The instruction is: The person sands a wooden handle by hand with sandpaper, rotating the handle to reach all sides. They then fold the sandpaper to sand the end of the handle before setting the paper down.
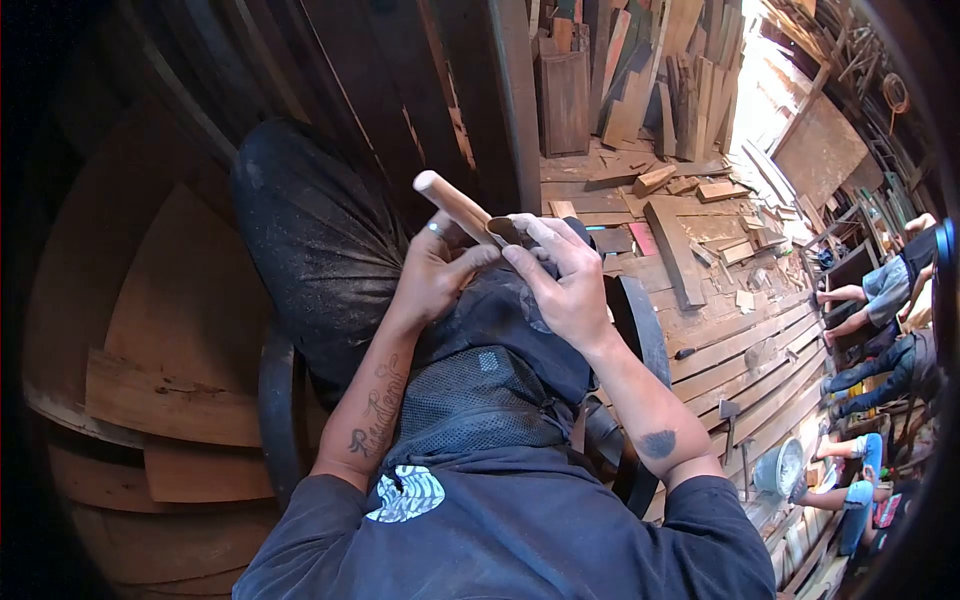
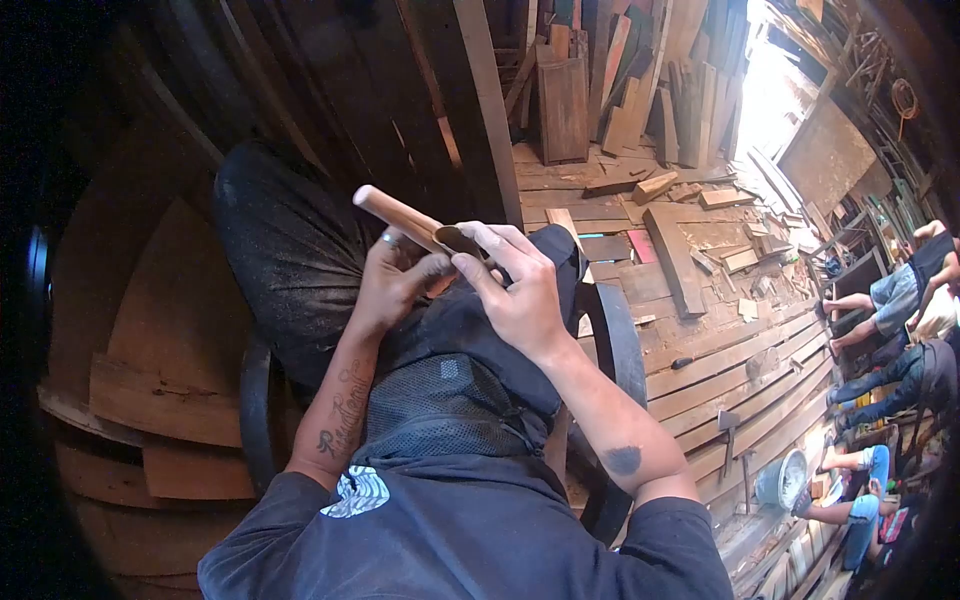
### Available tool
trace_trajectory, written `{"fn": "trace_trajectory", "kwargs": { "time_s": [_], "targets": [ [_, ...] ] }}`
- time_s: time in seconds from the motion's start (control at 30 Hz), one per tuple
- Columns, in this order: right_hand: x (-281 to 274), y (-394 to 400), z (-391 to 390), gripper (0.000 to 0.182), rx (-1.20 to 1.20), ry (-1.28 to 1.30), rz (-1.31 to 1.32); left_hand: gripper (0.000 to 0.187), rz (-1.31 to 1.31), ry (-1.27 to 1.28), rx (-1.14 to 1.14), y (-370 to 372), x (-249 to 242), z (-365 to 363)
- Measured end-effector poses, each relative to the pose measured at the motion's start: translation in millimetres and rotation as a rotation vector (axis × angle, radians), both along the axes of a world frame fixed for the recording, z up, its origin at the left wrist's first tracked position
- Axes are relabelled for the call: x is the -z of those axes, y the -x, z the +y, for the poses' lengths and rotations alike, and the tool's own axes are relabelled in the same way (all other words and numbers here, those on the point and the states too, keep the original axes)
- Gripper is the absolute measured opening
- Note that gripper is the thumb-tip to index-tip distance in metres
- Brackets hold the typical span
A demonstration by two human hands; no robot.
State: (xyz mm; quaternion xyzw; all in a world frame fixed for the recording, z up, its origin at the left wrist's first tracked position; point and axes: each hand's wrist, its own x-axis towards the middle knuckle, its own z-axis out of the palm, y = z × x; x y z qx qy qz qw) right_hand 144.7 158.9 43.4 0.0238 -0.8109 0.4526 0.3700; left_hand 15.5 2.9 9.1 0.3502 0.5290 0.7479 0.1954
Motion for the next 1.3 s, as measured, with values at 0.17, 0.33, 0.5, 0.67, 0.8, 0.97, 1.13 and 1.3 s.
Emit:
{"fn": "trace_trajectory", "kwargs": {
  "time_s": [0.17,0.33,0.5,0.67,0.8,0.97,1.13,1.3],
  "targets": [
    [9,0,7,0.034,0.021,-0.047,-0.049,0.043,0.039,-0.032,-0.015,-2,-5,-2],
    [-9,-2,-4,0.034,0.0,-0.041,-0.004,0.048,0.06,-0.004,-0.007,0,1,-1],
    [-1,-1,4,0.036,0.028,-0.036,-0.062,0.045,0.015,-0.051,0.0,0,-6,-5],
    [-8,4,-4,0.039,0.006,-0.175,0.07,0.041,0.087,-0.013,-0.026,0,2,-2],
    [2,1,1,0.04,0.013,-0.133,-0.026,0.04,0.009,-0.118,-0.042,0,-4,-1],
    [-11,7,-4,0.039,0.008,-0.125,0.037,0.04,0.098,-0.079,-0.035,-2,5,5],
    [-4,3,-8,0.036,-0.033,0.017,-0.041,0.038,0.023,-0.09,-0.027,1,-5,0],
    [-4,9,-3,0.034,0.011,-0.081,0.054,0.037,0.17,-0.046,-0.064,-1,2,-1]
  ]
}}
